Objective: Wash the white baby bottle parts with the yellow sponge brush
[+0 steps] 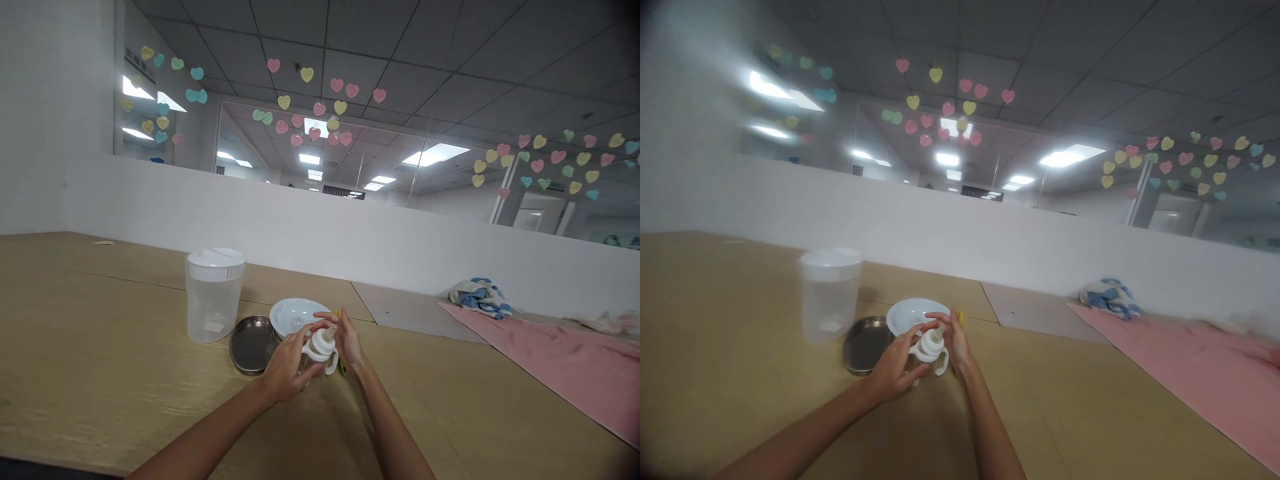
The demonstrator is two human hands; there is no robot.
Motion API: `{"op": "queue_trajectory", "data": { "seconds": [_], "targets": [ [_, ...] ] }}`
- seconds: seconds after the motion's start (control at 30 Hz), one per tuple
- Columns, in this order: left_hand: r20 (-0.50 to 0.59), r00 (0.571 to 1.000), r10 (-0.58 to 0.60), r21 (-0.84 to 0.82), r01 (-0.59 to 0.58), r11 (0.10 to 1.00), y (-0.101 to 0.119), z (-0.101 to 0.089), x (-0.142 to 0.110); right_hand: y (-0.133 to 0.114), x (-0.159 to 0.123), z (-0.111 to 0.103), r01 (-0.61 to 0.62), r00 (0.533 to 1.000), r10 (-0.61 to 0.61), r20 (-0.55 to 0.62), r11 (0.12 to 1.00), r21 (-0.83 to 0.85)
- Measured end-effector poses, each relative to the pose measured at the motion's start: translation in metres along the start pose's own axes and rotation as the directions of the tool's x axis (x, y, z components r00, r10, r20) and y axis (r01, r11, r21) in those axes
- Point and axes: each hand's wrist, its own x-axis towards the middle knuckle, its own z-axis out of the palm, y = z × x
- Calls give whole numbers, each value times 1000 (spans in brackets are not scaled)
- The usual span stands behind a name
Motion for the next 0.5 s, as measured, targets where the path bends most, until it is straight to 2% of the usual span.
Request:
{"op": "queue_trajectory", "data": {
  "seconds": [0.17, 0.27, 0.37, 0.5],
  "targets": [
    [-28, 999, -22, 57, 23, 998, -4, 1, -1, 4, 0, -7, 86, 990, -78, 114, 994, -61],
    [-34, 998, -48, 87, 51, 995, -5, 1, -1, 5, 0, -11, 113, 983, -81, 163, 974, -198],
    [-26, 999, -44, 93, 46, 995, -4, 0, 0, 2, -2, -12, 116, 985, -70, 160, 949, -294],
    [-31, 998, -60, 112, 63, 992, -1, -2, 1, -1, -3, -16, 93, 994, -77, 72, 960, -264]
  ]
}}
